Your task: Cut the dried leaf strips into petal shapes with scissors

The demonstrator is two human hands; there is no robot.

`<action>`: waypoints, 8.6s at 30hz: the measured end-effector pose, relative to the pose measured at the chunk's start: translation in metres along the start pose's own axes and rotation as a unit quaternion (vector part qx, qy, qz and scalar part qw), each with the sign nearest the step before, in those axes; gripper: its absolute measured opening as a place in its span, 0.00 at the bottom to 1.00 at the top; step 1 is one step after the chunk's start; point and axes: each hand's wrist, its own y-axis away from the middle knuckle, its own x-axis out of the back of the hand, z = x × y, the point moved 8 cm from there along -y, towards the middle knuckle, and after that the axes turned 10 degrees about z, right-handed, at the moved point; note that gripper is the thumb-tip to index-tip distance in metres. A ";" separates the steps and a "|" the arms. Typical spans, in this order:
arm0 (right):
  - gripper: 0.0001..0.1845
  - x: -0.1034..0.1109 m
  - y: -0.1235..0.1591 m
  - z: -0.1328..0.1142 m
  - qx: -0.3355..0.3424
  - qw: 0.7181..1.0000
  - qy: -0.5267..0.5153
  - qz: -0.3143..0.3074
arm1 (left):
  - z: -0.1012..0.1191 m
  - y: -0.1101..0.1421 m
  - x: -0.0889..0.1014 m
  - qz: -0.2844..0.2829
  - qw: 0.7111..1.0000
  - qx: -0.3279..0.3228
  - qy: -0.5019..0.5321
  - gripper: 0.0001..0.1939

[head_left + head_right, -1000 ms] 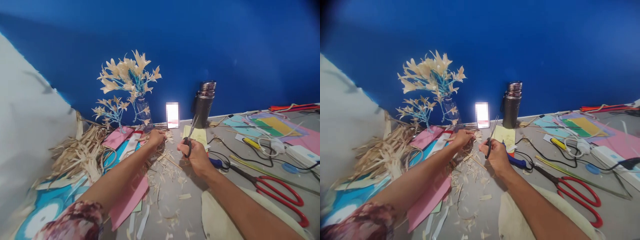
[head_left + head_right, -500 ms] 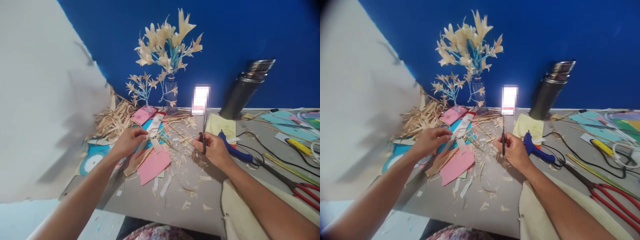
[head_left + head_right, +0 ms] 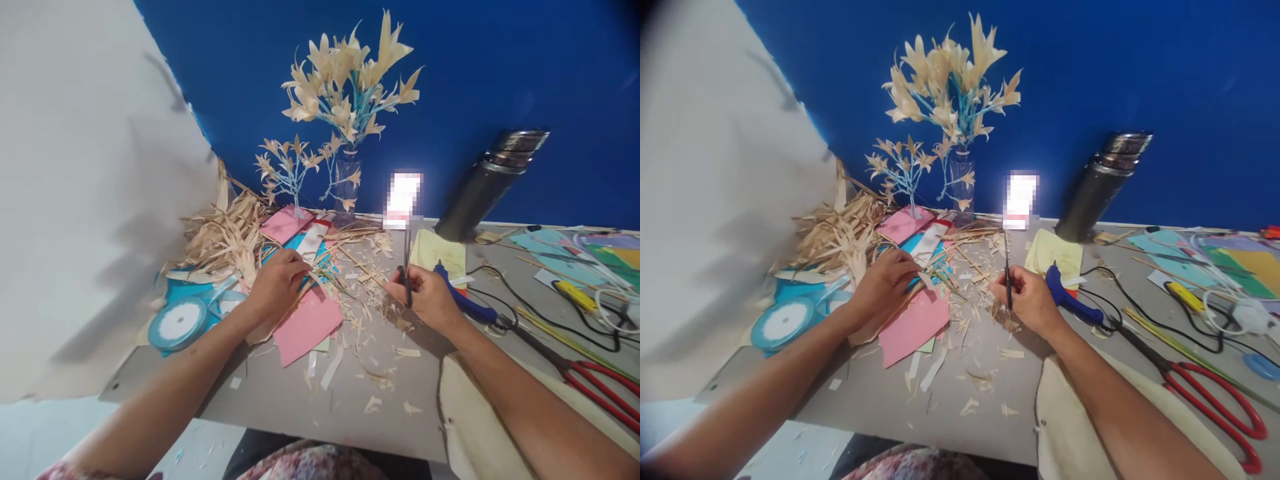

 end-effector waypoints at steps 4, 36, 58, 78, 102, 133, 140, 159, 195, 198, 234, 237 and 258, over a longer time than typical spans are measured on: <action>0.23 -0.010 0.005 0.005 -0.087 0.983 -0.146 -0.066 | 0.027 -0.008 0.028 0.097 0.994 -0.020 0.051 0.11; 0.21 -0.025 0.024 -0.009 -0.098 0.977 -0.139 -0.126 | 0.062 0.004 -0.082 -0.043 0.596 0.477 0.645 0.13; 0.32 -0.050 0.047 -0.017 -0.032 0.946 -0.039 -0.322 | 0.039 -0.007 -0.062 0.025 0.686 0.436 0.582 0.16; 0.31 -0.051 0.047 0.000 -0.119 0.950 -0.055 -0.285 | 0.041 -0.011 -0.056 0.021 0.702 0.417 0.577 0.14; 0.32 -0.046 0.045 -0.009 -0.101 0.950 -0.057 -0.290 | 0.057 -0.014 -0.055 -0.076 0.772 0.340 0.532 0.09; 0.15 -0.008 0.003 0.007 -0.064 0.997 -0.003 -0.035 | 0.050 -0.006 -0.079 -0.171 0.984 0.055 -0.009 0.12; 0.16 -0.008 0.002 0.008 -0.081 0.996 -0.023 -0.032 | 0.035 -0.016 -0.070 -0.100 0.985 0.131 0.058 0.09; 0.17 -0.011 0.004 0.002 -0.077 0.996 0.005 -0.054 | 0.045 -0.009 -0.093 -0.180 0.967 0.126 -0.131 0.13; 0.10 0.004 -0.003 0.000 -0.024 0.999 0.035 -0.016 | 0.059 -0.007 -0.084 -0.125 0.823 0.353 0.427 0.07; 0.11 0.002 0.000 -0.005 -0.017 0.999 0.022 -0.025 | 0.063 -0.004 -0.085 -0.132 0.791 0.366 0.472 0.11; 0.14 -0.015 0.022 -0.004 -0.183 0.958 -0.219 -0.031 | 0.086 0.015 -0.100 -0.216 0.693 0.424 0.542 0.02; 0.13 -0.008 0.018 -0.004 -0.172 0.959 -0.225 -0.001 | 0.088 0.015 -0.100 -0.230 0.679 0.418 0.558 0.02; 0.13 0.012 0.001 -0.006 -0.147 0.938 -0.307 0.065 | 0.100 0.007 -0.083 -0.256 0.751 0.320 0.518 0.09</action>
